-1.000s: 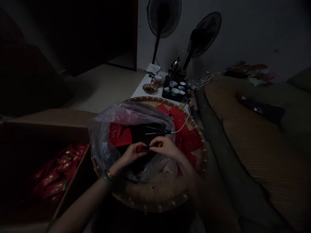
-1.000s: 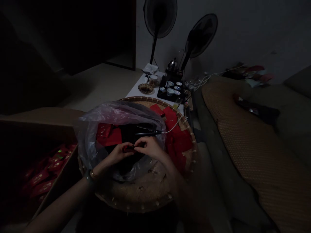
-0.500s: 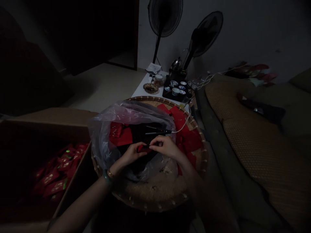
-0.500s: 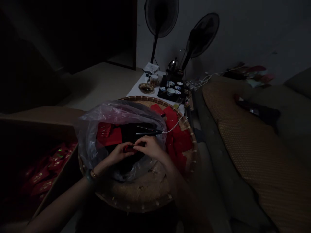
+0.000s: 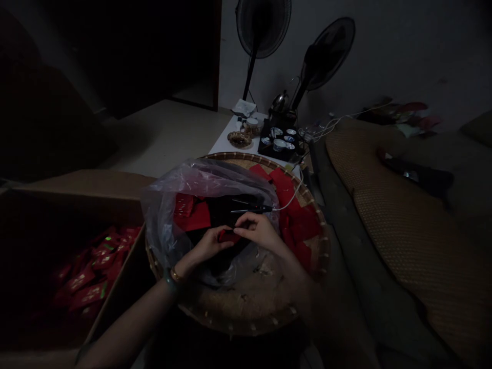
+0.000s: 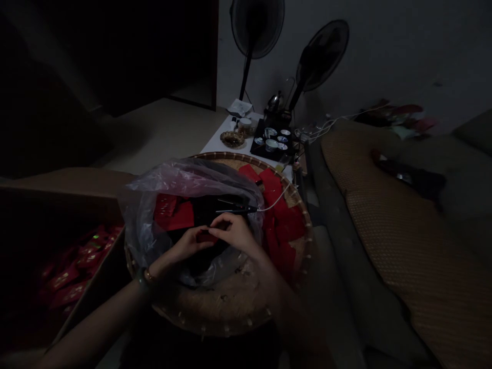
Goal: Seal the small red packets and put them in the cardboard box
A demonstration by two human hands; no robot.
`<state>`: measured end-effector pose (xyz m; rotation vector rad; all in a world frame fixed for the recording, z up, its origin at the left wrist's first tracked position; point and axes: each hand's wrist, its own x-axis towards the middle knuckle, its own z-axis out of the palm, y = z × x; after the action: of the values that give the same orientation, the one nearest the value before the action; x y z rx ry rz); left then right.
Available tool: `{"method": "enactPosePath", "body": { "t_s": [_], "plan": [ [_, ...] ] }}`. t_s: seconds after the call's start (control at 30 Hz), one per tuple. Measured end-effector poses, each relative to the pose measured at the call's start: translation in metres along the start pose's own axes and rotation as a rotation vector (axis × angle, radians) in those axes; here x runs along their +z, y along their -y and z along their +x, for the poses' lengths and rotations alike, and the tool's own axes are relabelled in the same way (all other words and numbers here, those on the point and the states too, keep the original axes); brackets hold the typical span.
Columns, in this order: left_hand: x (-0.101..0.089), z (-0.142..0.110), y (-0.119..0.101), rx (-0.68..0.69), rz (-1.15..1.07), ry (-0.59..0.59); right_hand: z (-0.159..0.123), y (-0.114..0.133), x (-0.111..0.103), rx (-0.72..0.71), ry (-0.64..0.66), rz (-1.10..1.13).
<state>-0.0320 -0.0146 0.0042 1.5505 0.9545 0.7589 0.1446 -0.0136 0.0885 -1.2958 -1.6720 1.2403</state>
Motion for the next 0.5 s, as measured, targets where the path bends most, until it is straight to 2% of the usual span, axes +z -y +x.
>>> {"method": "enactPosePath", "body": {
  "t_s": [0.1,0.17,0.3,0.5],
  "plan": [
    [0.0,0.0,-0.003,0.013,-0.019,0.006,0.002,-0.007,-0.004,0.014,-0.055,0.152],
    [0.0,0.0,-0.004,0.003,-0.037,-0.005,0.002,-0.011,-0.01,0.002,-0.108,0.156],
    [0.0,0.0,-0.002,0.006,-0.058,-0.041,-0.006,-0.013,-0.019,-0.054,-0.144,-0.091],
    [0.002,-0.002,0.003,-0.068,-0.084,-0.03,-0.017,-0.007,-0.01,-0.288,-0.018,-0.405]
  ]
}}
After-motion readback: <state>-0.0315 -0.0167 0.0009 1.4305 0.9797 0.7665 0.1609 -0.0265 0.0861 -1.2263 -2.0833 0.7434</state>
